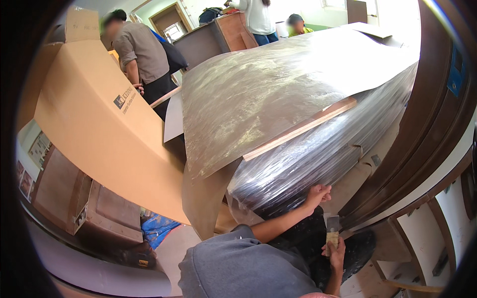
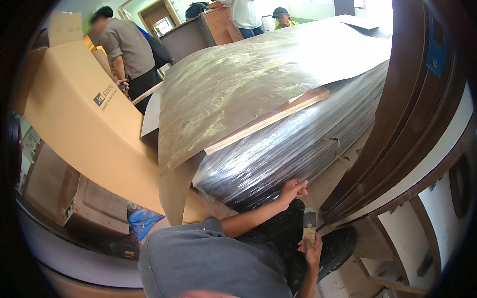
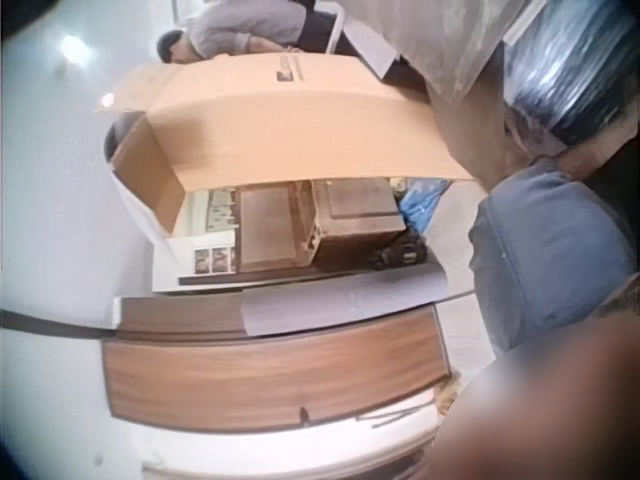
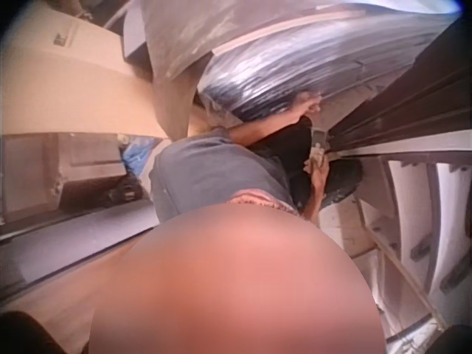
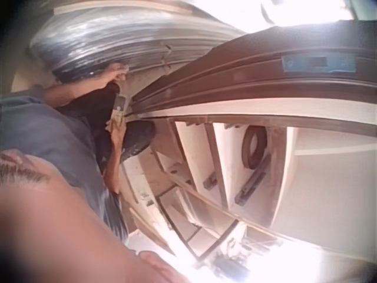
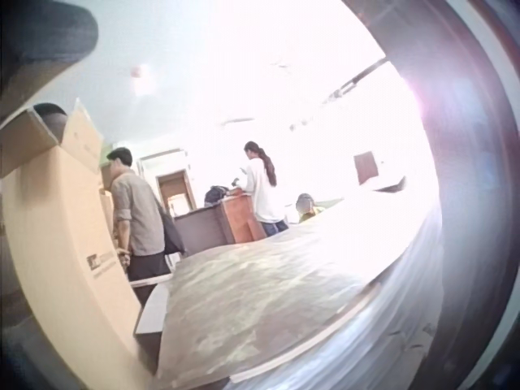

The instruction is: The person installs a curved wooden trim piece along the top edge of a cabinet. They use a small metal tool to tuck and secure the trim, then smooth it with a sanding block. The person briefly walks away and returns to continue fitting the trim along the curve.

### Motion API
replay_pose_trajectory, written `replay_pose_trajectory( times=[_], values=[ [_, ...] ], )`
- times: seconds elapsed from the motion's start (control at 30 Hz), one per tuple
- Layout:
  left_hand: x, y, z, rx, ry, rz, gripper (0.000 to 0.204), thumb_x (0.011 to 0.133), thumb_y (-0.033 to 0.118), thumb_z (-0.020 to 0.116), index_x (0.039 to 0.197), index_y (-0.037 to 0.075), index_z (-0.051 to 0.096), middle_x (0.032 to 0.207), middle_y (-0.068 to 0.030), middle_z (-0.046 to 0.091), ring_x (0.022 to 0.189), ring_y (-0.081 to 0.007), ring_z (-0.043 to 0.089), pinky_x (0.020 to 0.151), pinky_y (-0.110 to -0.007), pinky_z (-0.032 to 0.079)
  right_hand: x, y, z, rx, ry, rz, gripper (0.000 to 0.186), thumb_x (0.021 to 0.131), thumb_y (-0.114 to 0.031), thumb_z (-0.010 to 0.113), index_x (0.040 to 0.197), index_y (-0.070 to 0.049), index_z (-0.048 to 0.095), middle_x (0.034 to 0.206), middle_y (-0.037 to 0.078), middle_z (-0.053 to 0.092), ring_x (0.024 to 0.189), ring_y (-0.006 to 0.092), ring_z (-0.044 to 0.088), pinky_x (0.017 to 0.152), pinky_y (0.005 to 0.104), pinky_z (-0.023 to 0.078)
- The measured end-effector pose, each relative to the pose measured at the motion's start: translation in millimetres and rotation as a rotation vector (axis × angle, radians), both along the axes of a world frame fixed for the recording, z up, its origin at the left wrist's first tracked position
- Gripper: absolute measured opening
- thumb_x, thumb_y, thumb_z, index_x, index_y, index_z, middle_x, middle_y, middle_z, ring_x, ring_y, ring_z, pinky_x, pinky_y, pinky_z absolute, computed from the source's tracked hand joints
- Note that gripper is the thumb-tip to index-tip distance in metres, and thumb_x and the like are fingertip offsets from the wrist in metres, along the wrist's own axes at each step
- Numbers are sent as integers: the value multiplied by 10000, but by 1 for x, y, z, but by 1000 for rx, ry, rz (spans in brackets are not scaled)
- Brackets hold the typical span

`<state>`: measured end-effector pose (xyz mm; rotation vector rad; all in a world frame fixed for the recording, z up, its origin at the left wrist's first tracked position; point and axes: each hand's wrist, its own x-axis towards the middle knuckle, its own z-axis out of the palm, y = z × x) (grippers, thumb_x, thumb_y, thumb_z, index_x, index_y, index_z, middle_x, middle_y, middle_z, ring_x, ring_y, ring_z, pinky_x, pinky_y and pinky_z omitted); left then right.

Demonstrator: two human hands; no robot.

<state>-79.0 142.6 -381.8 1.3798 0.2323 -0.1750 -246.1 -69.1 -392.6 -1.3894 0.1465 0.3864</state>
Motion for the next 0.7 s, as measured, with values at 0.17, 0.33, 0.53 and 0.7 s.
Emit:
replay_pose_trajectory(
  times=[0.17,0.33,0.53,0.7],
  values=[
    [-28,-22,-17,-179,191,-112,479,985,557,594,1134,102,610,999,-28,702,871,-117,665,755,-269,513,2,0,7,-59,-27,-90,206,992,-75,542,1174,2,484,758,116,655,549,172,632,514,283,522],
    [-42,-35,-11,-308,319,-177,490,1005,578,539,1094,108,644,945,8,669,872,-121,645,788,-290,506,16,12,40,-50,-66,-134,355,1015,-56,504,1358,-17,428,874,114,669,644,145,635,601,279,537],
    [-39,-55,15,-477,174,-209,274,1041,378,562,1016,114,627,939,-31,674,884,-152,645,795,-319,504,36,29,71,-122,-228,-141,458,1047,-116,487,1484,-66,358,1029,89,612,765,125,603,682,274,527],
    [-33,-61,50,-475,111,-219,140,1032,238,589,1049,99,595,955,-50,678,813,-147,646,731,-310,524,39,30,102,-182,-216,-104,453,1053,-110,463,1486,-60,340,1030,93,632,782,132,619,699,280,533]
  ],
)
